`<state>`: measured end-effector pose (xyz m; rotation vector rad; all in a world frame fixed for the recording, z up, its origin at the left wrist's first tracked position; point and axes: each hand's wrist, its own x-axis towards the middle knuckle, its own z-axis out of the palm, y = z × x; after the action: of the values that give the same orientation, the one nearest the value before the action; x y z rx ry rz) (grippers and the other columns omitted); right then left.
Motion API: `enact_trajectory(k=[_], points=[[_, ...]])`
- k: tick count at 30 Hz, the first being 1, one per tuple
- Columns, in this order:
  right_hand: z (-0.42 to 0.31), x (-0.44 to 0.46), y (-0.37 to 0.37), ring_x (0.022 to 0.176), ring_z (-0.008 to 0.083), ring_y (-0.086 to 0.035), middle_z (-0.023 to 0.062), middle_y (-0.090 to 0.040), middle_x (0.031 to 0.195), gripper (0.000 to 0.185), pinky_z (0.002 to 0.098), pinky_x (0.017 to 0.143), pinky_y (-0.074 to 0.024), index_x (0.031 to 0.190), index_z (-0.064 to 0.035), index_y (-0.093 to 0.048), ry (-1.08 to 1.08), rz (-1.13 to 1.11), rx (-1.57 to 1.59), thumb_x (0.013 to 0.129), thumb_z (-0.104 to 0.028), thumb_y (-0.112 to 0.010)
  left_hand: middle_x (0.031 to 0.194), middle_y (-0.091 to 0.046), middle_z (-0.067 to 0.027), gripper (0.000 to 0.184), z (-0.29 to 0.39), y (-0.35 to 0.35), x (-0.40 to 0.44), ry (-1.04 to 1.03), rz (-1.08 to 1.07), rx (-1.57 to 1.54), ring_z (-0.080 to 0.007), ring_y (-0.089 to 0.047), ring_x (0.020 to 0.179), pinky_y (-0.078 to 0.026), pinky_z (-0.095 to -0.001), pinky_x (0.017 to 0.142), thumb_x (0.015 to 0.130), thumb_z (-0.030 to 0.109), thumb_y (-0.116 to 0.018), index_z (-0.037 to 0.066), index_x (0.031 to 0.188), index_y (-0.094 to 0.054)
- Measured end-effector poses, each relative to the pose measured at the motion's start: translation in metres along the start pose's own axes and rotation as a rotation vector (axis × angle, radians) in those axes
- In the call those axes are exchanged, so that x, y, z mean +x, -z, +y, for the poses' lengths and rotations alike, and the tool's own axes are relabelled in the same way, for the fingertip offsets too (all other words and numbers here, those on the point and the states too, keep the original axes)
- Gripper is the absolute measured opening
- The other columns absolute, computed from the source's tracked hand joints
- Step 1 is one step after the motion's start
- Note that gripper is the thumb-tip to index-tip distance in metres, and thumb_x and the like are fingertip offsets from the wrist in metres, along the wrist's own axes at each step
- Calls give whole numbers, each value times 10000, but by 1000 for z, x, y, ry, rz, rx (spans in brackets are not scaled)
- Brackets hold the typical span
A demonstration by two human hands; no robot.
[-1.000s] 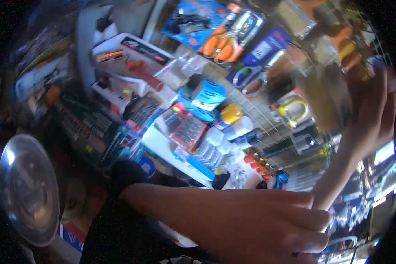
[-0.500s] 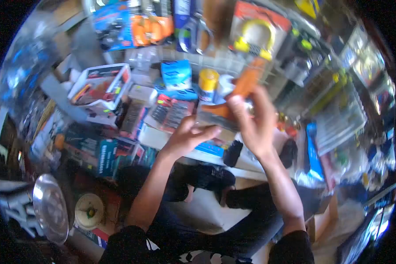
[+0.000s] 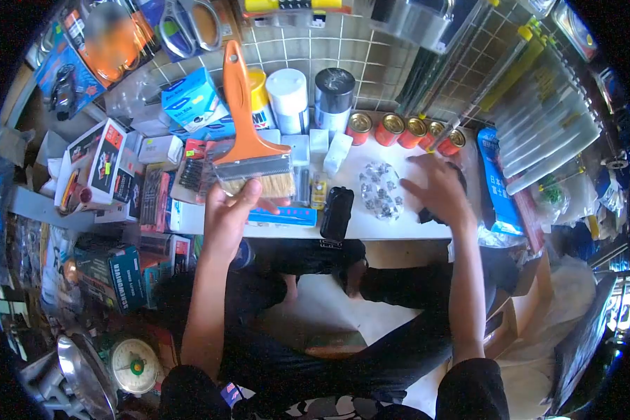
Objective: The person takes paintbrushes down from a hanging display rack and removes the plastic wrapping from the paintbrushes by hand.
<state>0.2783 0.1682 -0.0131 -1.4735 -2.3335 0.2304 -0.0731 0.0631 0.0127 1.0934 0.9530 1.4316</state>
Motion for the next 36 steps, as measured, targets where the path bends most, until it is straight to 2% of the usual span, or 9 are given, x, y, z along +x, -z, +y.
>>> enact_trajectory(k=[8, 12, 14, 16, 19, 21, 28, 34, 36], points=[[80, -10, -3, 1020, 354, -600, 166, -626, 1072, 254, 410, 879, -476, 983, -28, -609, -220, -180, 98, 742, -34, -688, 1226, -581, -147, 616, -4, -1, 3, -6, 152, -218, -287, -659, 1021, -617, -419, 717, 903, 31, -618, 44, 1405, -262], [1, -15, 42, 895, 255, -611, 113, -618, 1004, 247, 354, 821, -478, 1017, -25, -621, -98, 193, 215, 779, 39, -643, 1274, -534, -136, 553, 1, -2, 1, -64, 189, -206, -261, -635, 1067, -629, -405, 720, 928, 56, -608, 32, 1380, -291], [-41, -19, 63, 953, 196, -580, 85, -611, 1053, 266, 330, 860, -459, 1079, -10, -596, -156, 329, 676, 822, 53, -619, 1282, -519, -132, 535, 1, -7, -3, -71, 172, -181, -254, -632, 1072, -630, -398, 721, 934, 70, -609, 25, 1372, -304], [-92, -14, 59, 1012, 166, -546, 88, -594, 1112, 294, 329, 908, -440, 1153, 14, -550, -61, 619, 858, 863, 50, -579, 1268, -498, -104, 501, -5, -10, -3, -62, 101, -121, -231, -614, 1087, -629, -381, 733, 941, 95, -616, 14, 1352, -341], [-162, -20, 13, 1265, 294, -471, 189, -520, 1319, 520, 402, 1100, -317, 1389, 37, -415, 109, 458, 661, 873, 50, -476, 1212, -503, -76, 513, -16, -22, -12, 54, -53, -90, -203, -580, 1104, -616, -358, 774, 922, 32, -615, 27, 1370, -366], [-214, -10, -18, 1200, 321, -547, 212, -562, 1273, 529, 395, 1040, -389, 1343, 40, -430, 119, 409, 746, 836, 9, -577, 1305, -496, -86, 503, -43, -16, -18, -216, -184, 188, -176, -574, 1114, -601, -328, 784, 898, -31, -610, 33, 1360, -421], [-200, 3, -16, 978, 171, -629, 118, -672, 1032, 415, 333, 907, -492, 1232, 52, -489, -11, 142, 1157, 833, 6, -596, 1203, -610, -130, 420, -5, -8, -21, 142, -350, 194, -213, -681, 862, -614, -310, 619, 947, 69, -574, 17, 1344, -448], [-198, 7, 18, 1089, 210, -576, 119, -595, 1198, 418, 389, 914, -496, 1237, 3, -505, -102, 568, 1708, 851, -67, -652, 1251, -517, -125, 508, 21, -13, -32, 193, -507, 172, -189, -643, 912, -613, -298, 625, 944, 134, -617, 6, 1373, -377], [-157, 16, 46, 1056, 247, -580, 123, -597, 1197, 427, 408, 933, -477, 1232, -28, -523, 23, 775, 802, 841, -110, -674, 1164, -571, -118, 521, 15, 2, -32, 222, -559, 307, -165, -642, 865, -600, -292, 637, 947, 200, -627, -21, 1345, -374]])
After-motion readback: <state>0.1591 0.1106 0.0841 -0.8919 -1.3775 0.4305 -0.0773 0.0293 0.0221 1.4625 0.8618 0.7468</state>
